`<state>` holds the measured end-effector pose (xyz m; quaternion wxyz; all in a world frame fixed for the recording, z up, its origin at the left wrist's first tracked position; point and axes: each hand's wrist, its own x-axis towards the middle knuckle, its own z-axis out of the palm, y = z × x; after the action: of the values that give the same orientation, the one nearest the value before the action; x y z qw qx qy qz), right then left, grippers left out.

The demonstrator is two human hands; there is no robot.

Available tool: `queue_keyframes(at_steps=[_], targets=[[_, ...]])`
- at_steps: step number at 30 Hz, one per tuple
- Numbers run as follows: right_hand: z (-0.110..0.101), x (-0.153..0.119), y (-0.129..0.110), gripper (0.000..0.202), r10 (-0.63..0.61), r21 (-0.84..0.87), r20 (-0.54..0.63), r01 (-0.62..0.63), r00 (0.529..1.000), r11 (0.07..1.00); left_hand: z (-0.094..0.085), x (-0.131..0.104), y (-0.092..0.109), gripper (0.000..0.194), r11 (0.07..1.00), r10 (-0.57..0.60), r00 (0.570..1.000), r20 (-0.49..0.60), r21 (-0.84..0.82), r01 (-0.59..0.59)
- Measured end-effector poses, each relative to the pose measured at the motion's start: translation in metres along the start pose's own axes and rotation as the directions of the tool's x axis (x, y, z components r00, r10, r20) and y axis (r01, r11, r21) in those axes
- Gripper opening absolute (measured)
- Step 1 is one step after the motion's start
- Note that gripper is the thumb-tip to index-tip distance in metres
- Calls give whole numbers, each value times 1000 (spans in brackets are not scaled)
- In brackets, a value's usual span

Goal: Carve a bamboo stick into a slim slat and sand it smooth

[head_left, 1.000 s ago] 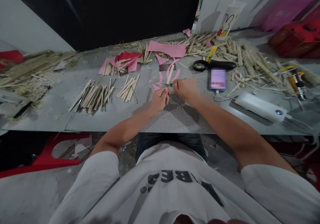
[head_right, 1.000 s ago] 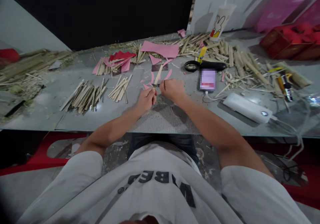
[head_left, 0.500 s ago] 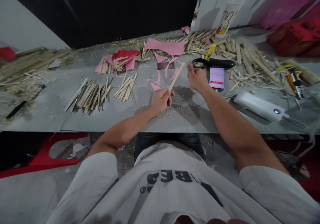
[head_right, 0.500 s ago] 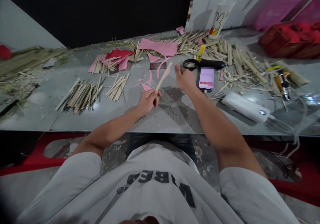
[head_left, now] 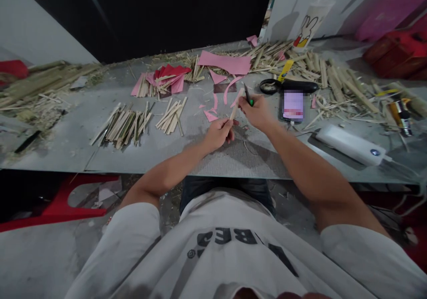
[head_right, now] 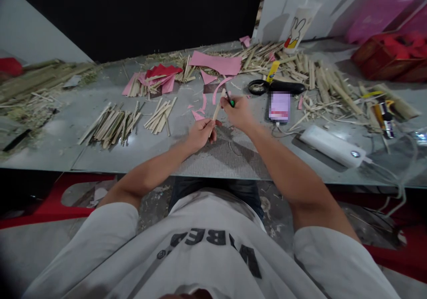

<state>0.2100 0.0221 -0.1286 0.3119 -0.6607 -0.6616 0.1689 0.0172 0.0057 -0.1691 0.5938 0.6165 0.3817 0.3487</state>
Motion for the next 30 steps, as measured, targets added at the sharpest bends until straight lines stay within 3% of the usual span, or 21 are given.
queue_keyframes(at_steps=[3, 7, 12, 17, 30], targets=[[-3, -7, -5, 41, -75, -279, 14, 76, 997, 957, -4, 1, -1, 30, 997, 48, 996, -73, 58, -44], [-5, -16, -17, 39, -30, -520, 160, 111, 987, 847, -4, 1, 1, 28, 990, 89, 991, -102, 122, -76], [2, -22, -29, 37, -32, -528, 247, 163, 968, 833, -1, 1, 5, 28, 985, 42, 989, -139, 169, -18], [7, -23, -30, 38, -15, -541, 256, 157, 967, 826, 0, 1, 6, 28, 984, 32, 988, -153, 178, -4], [8, -23, -28, 37, -23, -530, 269, 168, 963, 831, 2, 0, 5, 35, 960, 122, 975, -184, 271, -69]])
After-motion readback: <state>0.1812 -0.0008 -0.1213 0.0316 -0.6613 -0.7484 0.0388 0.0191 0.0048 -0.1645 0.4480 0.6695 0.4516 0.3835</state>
